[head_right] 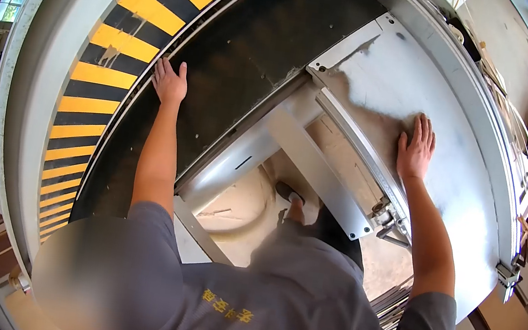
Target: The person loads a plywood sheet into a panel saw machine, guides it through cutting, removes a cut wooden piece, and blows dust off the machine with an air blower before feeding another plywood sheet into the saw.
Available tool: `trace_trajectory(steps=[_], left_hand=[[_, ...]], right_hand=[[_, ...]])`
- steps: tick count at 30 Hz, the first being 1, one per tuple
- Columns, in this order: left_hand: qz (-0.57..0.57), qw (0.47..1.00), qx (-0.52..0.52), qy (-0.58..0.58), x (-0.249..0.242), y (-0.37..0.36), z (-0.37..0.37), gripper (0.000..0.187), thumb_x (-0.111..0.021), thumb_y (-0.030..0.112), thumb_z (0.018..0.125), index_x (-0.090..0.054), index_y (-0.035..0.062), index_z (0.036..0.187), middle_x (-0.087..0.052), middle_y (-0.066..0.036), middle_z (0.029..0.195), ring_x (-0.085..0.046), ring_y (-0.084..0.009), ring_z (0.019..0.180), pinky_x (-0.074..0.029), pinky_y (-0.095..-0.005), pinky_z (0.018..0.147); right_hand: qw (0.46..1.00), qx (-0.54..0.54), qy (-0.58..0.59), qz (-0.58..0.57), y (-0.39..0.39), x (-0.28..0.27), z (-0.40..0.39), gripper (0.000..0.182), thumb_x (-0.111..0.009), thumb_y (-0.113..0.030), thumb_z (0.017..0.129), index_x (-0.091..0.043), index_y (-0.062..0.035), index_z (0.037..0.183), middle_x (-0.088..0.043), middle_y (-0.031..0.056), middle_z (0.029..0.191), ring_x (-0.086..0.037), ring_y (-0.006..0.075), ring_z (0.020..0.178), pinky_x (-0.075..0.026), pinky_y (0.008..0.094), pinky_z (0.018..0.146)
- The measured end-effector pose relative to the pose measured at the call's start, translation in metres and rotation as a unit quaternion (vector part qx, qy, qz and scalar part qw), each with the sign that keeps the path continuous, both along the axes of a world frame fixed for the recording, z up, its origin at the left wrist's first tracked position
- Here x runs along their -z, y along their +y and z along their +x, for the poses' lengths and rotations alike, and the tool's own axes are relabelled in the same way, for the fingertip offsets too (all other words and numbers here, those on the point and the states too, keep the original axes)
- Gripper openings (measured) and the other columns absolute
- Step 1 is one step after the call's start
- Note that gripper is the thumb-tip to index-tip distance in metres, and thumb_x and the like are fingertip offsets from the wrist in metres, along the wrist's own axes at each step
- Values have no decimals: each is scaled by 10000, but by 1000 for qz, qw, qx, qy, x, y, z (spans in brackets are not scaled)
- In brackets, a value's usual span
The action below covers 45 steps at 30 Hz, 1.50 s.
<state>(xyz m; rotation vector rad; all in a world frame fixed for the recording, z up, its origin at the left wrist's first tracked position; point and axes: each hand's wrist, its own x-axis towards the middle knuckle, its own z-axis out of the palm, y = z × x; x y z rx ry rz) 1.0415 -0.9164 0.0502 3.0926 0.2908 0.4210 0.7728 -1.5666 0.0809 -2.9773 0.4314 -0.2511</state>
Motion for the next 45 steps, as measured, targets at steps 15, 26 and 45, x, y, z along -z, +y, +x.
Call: trace_trajectory(steps=[15, 26, 45], left_hand=[[-154, 972, 129, 121, -64, -108, -455, 549, -914, 423, 762, -759, 91, 1172, -729, -119, 1109, -673, -359, 1067, -531, -491, 931], [142, 964, 210, -79, -338, -144, -597, 487, -791, 549, 768, -753, 141, 1033, -644, -26, 818, -624, -276, 773, -485, -447, 702], [20, 453, 801, -392, -537, -672, -473, 507, -823, 401, 900, -646, 331, 1370, -660, -17, 1448, -480, -285, 1489, -250, -537, 1307]], right_hand=[[992, 45, -92, 80, -21, 27, -18, 659, -496, -393, 1094, -339, -123, 1675, -257, 135, 1772, -147, 335, 1663, -83, 609, 1316], [939, -262, -24, 222, -108, -69, -177, 445, -577, -255, 1035, -608, -118, 1457, -559, 144, 1539, -471, 336, 1467, -268, 582, 1253], [771, 306, -64, 554, -81, 74, -708, 216, -591, -210, 998, -716, -35, 1010, -717, 144, 854, -697, 241, 819, -535, 378, 748]])
